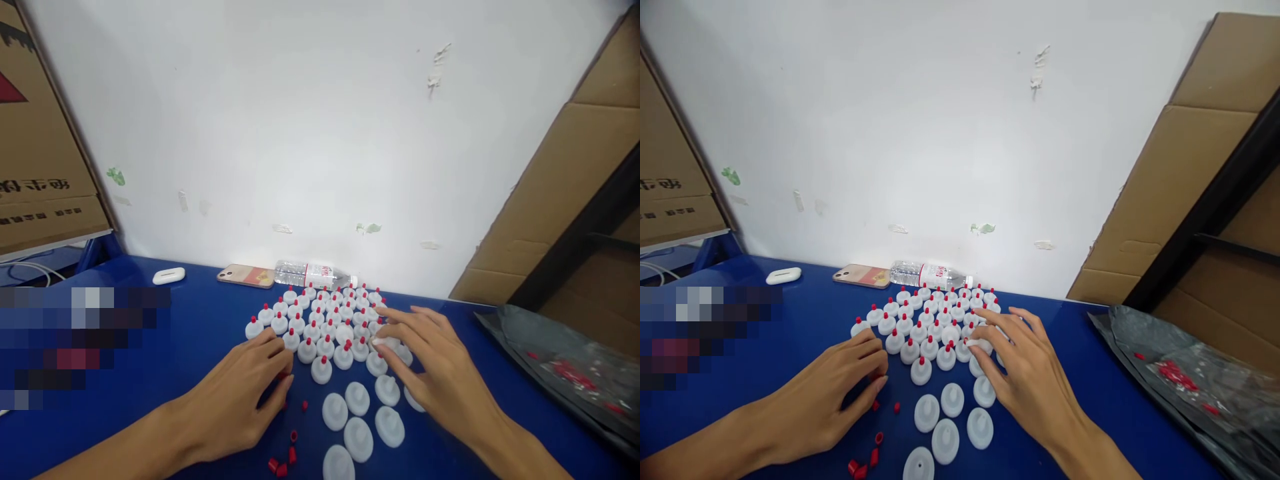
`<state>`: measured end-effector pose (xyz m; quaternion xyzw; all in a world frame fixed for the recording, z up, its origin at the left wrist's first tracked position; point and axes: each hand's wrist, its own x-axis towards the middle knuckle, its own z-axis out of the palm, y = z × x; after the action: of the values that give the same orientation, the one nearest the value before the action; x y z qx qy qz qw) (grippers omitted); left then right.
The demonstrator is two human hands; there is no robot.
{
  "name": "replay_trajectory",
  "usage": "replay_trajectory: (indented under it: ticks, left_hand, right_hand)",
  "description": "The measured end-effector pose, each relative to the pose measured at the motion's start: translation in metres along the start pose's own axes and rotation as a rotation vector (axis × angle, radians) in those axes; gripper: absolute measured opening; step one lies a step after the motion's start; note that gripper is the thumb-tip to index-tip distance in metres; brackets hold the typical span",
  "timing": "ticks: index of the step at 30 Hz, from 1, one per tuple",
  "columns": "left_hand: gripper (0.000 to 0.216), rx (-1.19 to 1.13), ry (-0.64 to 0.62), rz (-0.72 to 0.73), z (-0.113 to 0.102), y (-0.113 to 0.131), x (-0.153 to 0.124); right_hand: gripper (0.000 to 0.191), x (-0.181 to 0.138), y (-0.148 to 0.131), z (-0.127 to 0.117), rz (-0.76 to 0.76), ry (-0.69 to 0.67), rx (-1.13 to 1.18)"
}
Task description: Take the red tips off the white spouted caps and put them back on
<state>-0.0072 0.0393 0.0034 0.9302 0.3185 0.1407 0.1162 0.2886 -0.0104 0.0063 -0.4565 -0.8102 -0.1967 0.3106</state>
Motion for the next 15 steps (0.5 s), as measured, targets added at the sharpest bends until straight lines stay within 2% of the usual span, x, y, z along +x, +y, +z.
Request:
replay_trajectory:
  ticks: [4,15]
  left_hand:
    - [0.016,-0.013,-0.014,0.015,0.005,0.000,-0.001]
    - [0.010,-0.023,-0.003,0.058,0.006,0.002,-0.004]
  right_hand:
    - [0.010,0.001,-0.003,0.000,0.015,-0.004,0.040]
    - [0.016,0.001,-0.013,0.007,-0.047,-0.155,0.107]
